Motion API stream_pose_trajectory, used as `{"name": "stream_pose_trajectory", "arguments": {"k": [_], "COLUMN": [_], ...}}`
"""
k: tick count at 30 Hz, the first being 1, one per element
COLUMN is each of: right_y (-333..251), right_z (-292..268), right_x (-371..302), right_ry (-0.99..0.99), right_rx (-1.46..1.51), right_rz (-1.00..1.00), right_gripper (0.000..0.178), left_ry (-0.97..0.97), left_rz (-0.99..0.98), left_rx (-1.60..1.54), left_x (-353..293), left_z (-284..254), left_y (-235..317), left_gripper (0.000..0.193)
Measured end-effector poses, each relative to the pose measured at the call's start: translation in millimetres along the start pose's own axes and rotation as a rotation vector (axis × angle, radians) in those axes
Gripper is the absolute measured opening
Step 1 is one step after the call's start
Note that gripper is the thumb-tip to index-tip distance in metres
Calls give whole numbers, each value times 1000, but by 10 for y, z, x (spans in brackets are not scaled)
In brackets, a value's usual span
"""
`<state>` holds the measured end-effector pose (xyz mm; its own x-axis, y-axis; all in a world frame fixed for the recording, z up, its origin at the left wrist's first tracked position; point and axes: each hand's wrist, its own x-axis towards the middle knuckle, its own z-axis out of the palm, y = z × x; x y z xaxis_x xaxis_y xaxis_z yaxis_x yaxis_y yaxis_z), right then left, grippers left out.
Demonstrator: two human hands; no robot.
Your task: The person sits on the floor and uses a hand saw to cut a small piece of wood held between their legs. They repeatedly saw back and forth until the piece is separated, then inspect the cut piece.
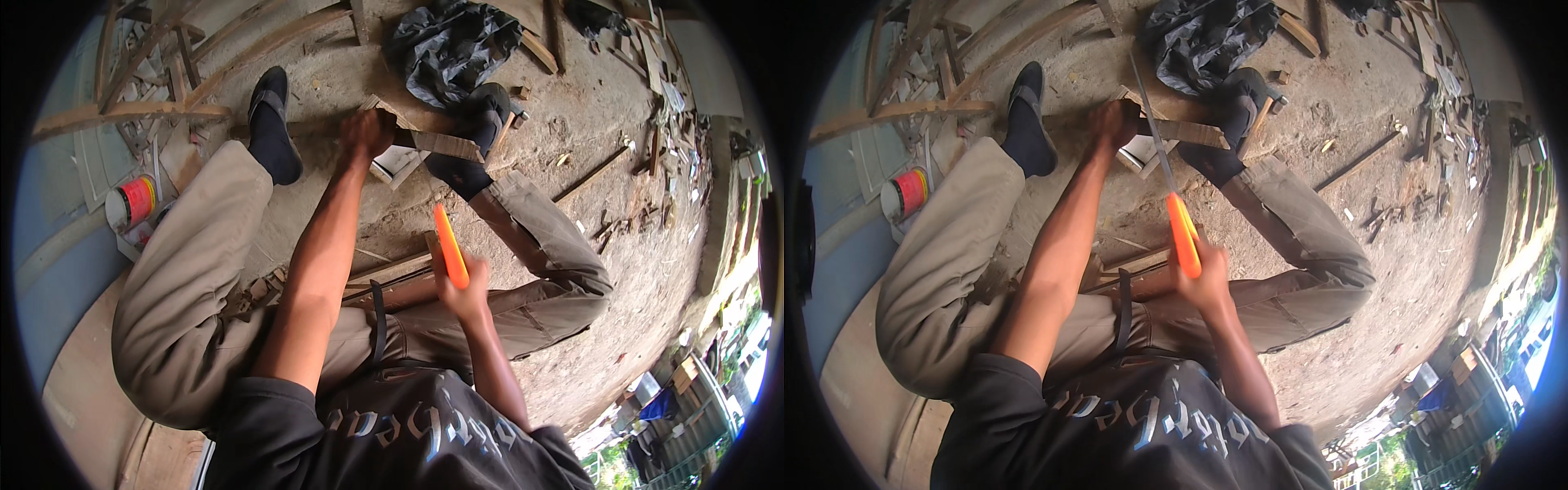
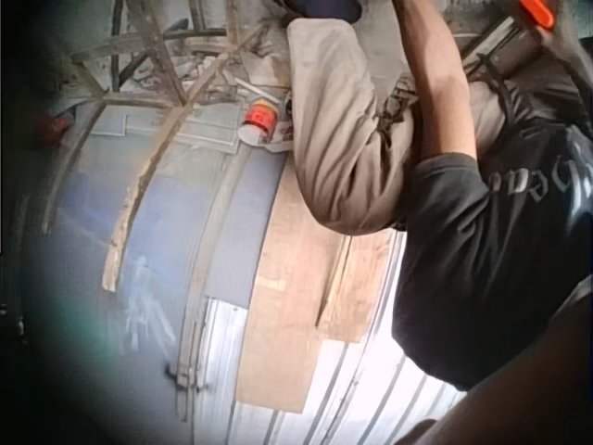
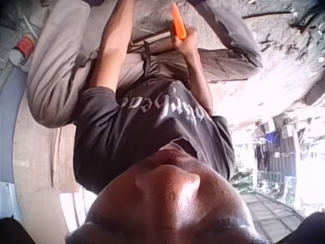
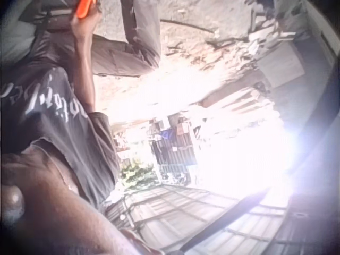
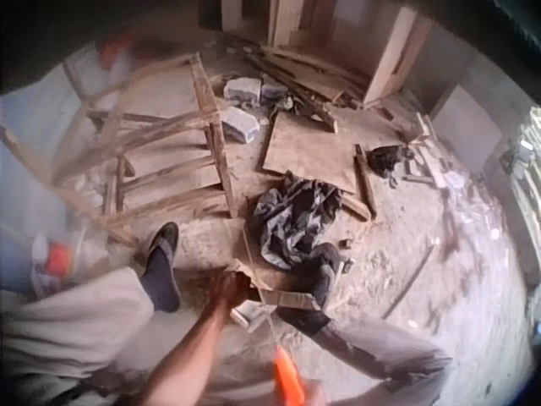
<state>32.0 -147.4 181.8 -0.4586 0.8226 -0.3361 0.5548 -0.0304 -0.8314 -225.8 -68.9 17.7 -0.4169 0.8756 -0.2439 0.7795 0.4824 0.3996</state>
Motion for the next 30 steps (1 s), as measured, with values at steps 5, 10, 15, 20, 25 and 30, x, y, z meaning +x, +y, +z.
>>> {"name": "stream_pose_trajectory", "arguments": {"k": [5,10,15,20,25,30], "right_y": [-75,67,6,72,202,-52], "right_z": [131,-228,109,208,-257,-11], "right_x": [311,-858,343,259,-979,284], "right_ry": [81,44,15,66,37,44], "right_rx": [76,2,93,67,73,107], "right_rz": [-36,-114,-6,-95,-95,32], "right_gripper": [17,11,13,14,10,26], "left_ry": [-33,142,43,90,175,171], "left_rz": [66,-16,-37,0,17,-7], "left_rx": [80,33,12,62,-50,86], "left_x": [82,5,17,3,-30,28], "left_z": [-27,170,3,245,1,142], "left_y": [-16,-123,36,-268,5,-21], "left_gripper": [36,38,40,41,39,39]}}
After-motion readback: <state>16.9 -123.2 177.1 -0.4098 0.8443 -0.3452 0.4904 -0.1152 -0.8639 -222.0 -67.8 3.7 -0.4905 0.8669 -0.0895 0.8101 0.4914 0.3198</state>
